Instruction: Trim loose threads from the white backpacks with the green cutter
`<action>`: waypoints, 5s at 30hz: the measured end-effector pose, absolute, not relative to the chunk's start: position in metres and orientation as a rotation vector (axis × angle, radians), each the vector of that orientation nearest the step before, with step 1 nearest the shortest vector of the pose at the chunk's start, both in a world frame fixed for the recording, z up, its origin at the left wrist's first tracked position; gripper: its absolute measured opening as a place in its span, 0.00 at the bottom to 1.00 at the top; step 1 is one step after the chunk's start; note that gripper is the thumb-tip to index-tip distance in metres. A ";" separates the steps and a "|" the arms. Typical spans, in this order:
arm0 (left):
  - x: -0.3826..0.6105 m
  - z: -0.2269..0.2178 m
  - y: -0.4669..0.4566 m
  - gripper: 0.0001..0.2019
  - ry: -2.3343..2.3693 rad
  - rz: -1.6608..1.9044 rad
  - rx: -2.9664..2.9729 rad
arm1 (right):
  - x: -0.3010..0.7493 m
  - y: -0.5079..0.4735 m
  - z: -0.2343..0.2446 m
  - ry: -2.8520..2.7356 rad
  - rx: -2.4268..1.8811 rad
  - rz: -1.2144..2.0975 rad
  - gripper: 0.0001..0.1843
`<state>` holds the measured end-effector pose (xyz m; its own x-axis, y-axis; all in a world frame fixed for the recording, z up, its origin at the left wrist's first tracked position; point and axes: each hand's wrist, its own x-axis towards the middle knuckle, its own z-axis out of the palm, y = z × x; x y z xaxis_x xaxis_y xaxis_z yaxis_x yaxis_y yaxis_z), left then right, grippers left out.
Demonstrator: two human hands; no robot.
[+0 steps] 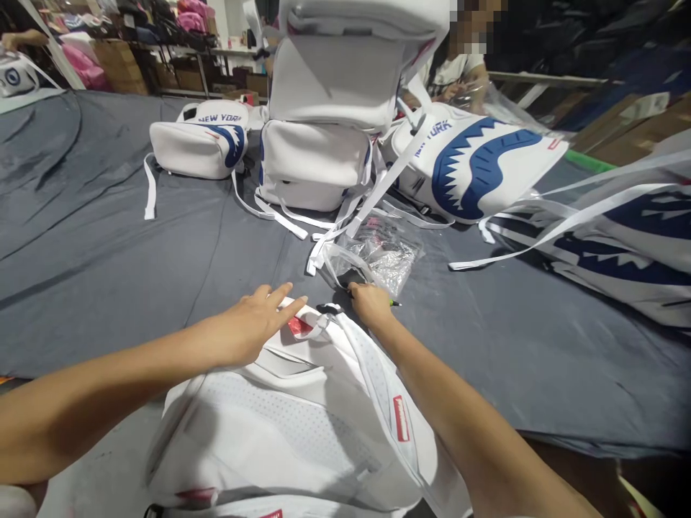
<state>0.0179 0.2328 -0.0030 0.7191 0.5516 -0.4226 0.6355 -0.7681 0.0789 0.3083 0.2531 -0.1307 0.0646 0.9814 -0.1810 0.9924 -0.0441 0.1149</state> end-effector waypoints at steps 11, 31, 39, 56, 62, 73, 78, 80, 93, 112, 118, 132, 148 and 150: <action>0.002 -0.013 0.224 0.31 0.887 0.204 2.592 | 0.280 0.173 -0.010 2.489 3.142 -0.185 0.15; -0.030 -0.027 0.137 0.10 0.867 1.355 2.447 | 0.175 0.086 0.009 3.006 2.434 -0.080 0.09; -0.068 -0.060 0.137 0.33 1.399 0.689 2.257 | 0.162 0.108 0.020 2.282 1.964 -0.086 0.17; -0.071 -0.073 0.138 0.37 1.296 0.828 2.360 | 0.131 0.143 0.003 2.200 1.532 -0.270 0.13; -0.072 -0.074 0.138 0.35 1.300 0.836 2.371 | 0.135 0.135 -0.006 2.231 1.637 -0.262 0.12; -0.074 -0.074 0.138 0.35 1.288 0.834 2.408 | 0.134 0.139 -0.003 2.321 1.459 -0.283 0.10; -0.075 -0.079 0.137 0.37 1.263 0.895 2.401 | 0.133 0.134 0.000 2.272 1.526 -0.241 0.14; -0.076 -0.080 0.137 0.36 1.259 0.908 2.399 | 0.133 0.132 -0.002 2.258 1.611 -0.247 0.14; -0.077 -0.078 0.136 0.34 1.227 0.919 2.376 | 0.156 0.102 -0.012 2.455 2.099 -0.325 0.20; -0.078 -0.075 0.135 0.33 1.254 0.899 2.391 | 0.134 0.135 -0.006 2.257 1.655 -0.375 0.14; -0.075 -0.077 0.137 0.34 1.230 0.918 2.395 | 0.128 0.124 0.009 2.266 1.684 -0.196 0.15; -0.075 -0.078 0.137 0.35 1.284 0.820 2.270 | 0.122 0.149 0.001 2.709 1.335 -0.115 0.10; -0.081 -0.044 0.150 0.28 1.176 0.538 1.868 | 0.204 0.061 -0.007 2.094 1.967 -0.523 0.14; -0.081 -0.028 0.137 0.26 1.061 0.569 1.959 | 0.199 0.035 -0.001 2.089 1.927 -0.809 0.11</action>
